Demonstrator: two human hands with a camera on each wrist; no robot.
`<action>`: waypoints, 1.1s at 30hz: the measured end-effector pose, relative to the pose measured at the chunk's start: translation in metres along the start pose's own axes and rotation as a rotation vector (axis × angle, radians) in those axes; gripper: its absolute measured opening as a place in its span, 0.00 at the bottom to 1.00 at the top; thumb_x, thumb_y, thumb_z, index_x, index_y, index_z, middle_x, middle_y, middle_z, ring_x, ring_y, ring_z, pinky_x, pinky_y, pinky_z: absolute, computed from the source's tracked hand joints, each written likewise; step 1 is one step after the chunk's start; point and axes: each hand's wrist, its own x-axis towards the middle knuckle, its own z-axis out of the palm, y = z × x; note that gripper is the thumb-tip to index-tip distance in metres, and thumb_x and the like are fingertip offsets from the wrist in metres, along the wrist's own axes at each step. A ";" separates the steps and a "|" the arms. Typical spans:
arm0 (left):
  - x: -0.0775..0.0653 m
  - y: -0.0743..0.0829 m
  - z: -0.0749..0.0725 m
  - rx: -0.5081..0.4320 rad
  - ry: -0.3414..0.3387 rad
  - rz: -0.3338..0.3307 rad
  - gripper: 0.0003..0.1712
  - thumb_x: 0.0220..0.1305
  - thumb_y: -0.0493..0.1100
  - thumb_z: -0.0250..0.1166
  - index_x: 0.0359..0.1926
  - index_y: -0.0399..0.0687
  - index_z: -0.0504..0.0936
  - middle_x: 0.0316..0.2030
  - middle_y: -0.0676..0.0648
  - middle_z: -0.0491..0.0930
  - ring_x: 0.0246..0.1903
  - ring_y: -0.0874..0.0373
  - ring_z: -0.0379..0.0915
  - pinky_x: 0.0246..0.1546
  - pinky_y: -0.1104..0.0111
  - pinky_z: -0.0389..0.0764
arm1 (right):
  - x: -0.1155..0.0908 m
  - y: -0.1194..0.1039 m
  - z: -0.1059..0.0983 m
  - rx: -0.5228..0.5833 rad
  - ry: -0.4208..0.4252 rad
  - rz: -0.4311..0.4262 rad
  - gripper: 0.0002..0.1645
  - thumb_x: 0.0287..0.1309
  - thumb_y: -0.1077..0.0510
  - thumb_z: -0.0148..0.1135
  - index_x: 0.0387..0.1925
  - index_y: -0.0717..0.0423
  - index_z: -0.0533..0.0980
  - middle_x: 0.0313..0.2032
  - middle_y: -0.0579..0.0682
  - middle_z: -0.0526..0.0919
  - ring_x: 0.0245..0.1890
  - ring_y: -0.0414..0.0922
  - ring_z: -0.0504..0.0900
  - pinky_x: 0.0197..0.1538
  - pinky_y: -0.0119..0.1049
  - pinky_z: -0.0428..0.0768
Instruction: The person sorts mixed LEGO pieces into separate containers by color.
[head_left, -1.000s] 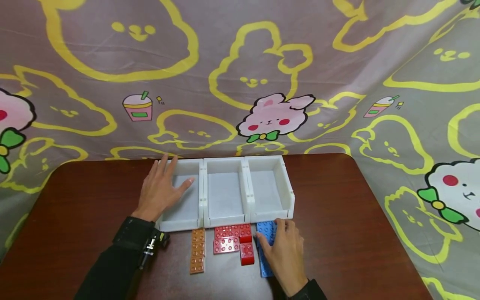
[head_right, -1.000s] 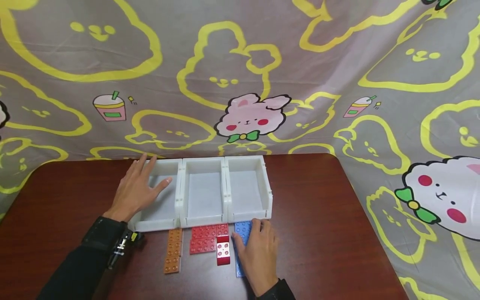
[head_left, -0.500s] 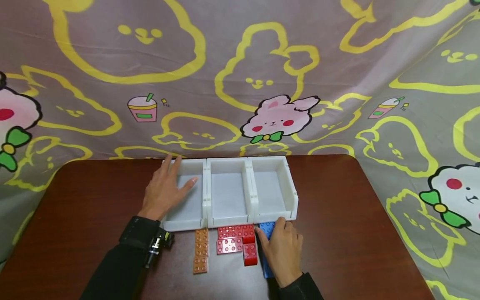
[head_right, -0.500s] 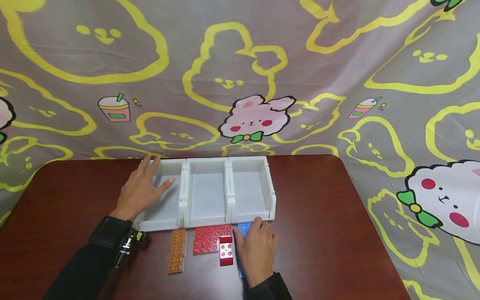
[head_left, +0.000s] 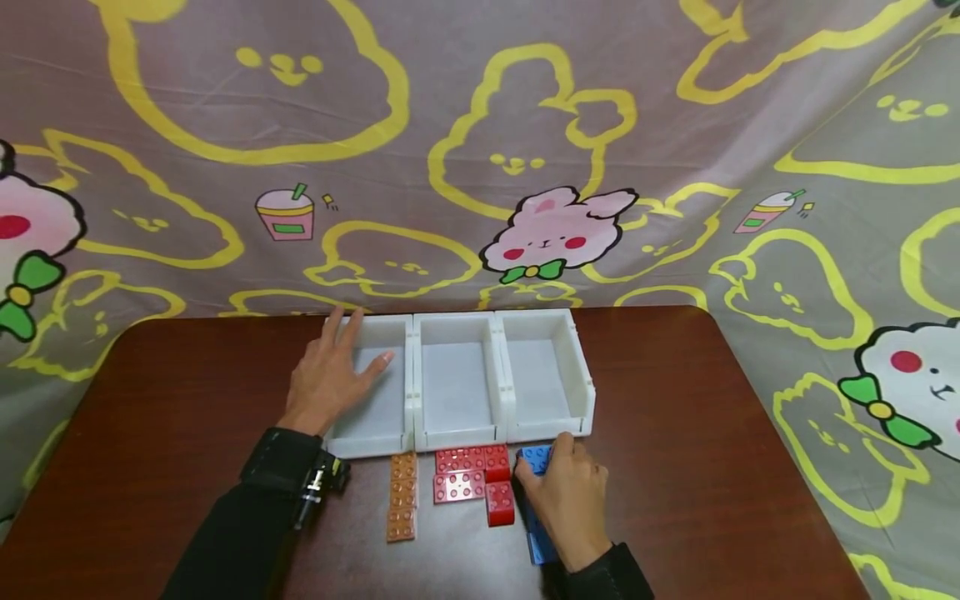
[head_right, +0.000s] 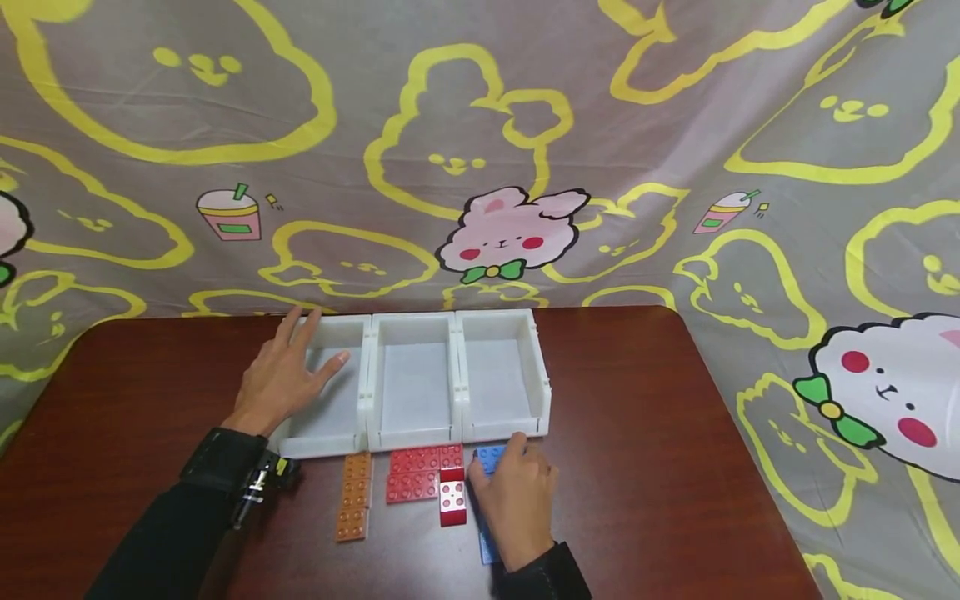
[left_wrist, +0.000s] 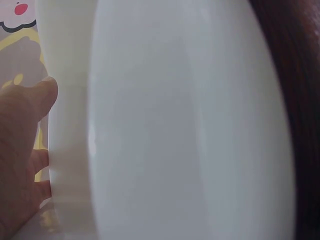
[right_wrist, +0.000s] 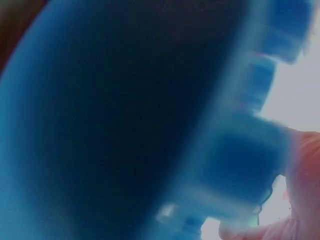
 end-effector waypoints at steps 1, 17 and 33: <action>0.000 0.000 0.000 -0.001 0.001 0.001 0.51 0.70 0.66 0.57 0.81 0.47 0.48 0.79 0.36 0.41 0.67 0.24 0.56 0.50 0.30 0.70 | 0.000 0.001 -0.002 0.041 -0.008 0.007 0.29 0.45 0.49 0.80 0.32 0.63 0.71 0.24 0.58 0.78 0.25 0.57 0.82 0.37 0.57 0.82; 0.000 -0.001 0.001 0.017 0.009 0.012 0.50 0.71 0.66 0.57 0.80 0.47 0.49 0.79 0.36 0.43 0.63 0.22 0.60 0.53 0.30 0.68 | -0.001 0.023 -0.012 0.283 0.021 -0.099 0.17 0.56 0.58 0.69 0.49 0.50 0.84 0.49 0.62 0.64 0.39 0.54 0.72 0.37 0.46 0.73; 0.001 -0.001 0.001 -0.002 0.005 -0.009 0.50 0.71 0.65 0.58 0.81 0.49 0.48 0.79 0.36 0.42 0.64 0.23 0.59 0.55 0.30 0.66 | 0.002 0.017 -0.014 0.216 -0.074 -0.032 0.16 0.56 0.55 0.72 0.42 0.56 0.77 0.49 0.61 0.61 0.40 0.57 0.75 0.41 0.51 0.84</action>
